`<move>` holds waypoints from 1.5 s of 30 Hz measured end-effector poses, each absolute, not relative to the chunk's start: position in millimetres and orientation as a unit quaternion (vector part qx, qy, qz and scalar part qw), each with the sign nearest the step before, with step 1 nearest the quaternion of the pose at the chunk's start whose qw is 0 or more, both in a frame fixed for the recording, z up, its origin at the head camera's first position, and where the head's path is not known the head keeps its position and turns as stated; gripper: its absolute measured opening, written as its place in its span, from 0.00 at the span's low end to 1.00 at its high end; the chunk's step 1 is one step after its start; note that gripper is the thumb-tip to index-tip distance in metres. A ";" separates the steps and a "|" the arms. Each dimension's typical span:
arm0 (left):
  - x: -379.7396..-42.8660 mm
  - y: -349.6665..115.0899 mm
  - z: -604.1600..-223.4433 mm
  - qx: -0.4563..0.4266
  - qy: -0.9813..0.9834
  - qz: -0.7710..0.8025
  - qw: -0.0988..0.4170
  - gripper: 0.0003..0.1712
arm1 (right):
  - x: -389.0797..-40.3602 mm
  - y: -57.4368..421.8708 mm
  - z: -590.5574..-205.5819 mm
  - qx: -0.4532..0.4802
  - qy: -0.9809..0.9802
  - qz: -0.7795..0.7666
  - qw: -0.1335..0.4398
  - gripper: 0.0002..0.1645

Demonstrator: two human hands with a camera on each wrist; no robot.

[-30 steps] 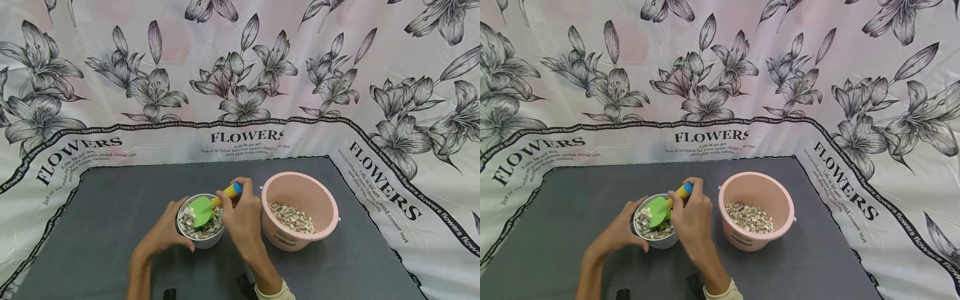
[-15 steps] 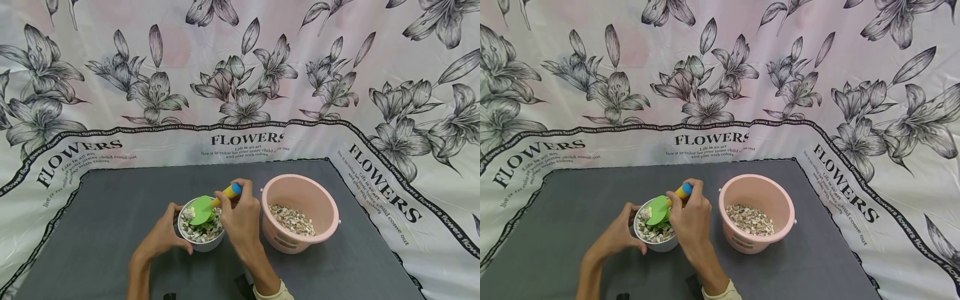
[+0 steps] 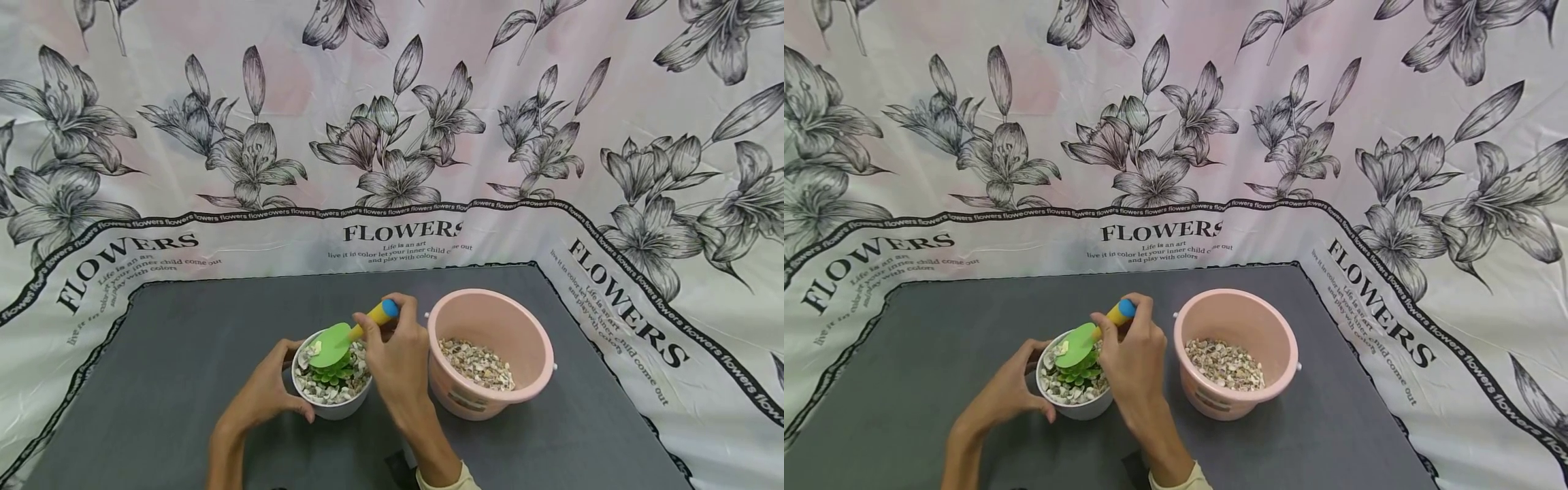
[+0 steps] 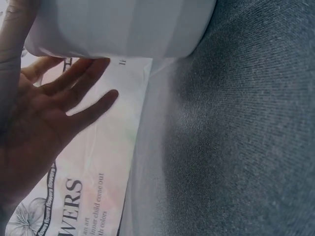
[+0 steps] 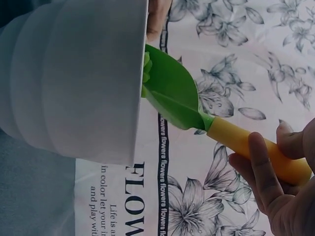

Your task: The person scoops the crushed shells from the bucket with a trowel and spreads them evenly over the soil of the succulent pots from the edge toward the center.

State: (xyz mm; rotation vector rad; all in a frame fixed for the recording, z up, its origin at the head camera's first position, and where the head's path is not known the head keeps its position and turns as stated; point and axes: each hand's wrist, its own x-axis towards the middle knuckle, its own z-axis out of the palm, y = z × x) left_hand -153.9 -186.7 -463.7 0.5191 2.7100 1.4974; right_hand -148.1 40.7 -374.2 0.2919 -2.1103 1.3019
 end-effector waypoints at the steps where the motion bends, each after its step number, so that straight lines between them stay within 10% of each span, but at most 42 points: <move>1: -153.6 -186.7 -464.0 0.162 0.864 0.477 0.003 0.66 | -148.4 40.9 -374.7 0.117 -0.802 0.491 0.320 0.25; 12: -152.2 -187.0 -462.6 0.155 0.866 0.475 0.016 0.81 | -152.6 43.1 -378.9 0.222 -0.784 0.429 0.390 0.31; 24: -150.1 -182.7 -466.7 0.161 0.866 0.474 -0.011 0.65 | -156.0 57.8 -378.4 0.269 -0.740 0.448 0.425 0.32; 37: -151.3 -176.0 -468.6 0.138 0.874 0.466 -0.007 0.77 | -150.4 123.1 -356.4 0.132 -0.643 0.594 0.465 0.24; 45: -147.6 -167.4 -464.7 0.147 0.877 0.456 -0.033 0.64 | -149.0 184.5 -347.8 0.026 -0.551 0.617 0.562 0.14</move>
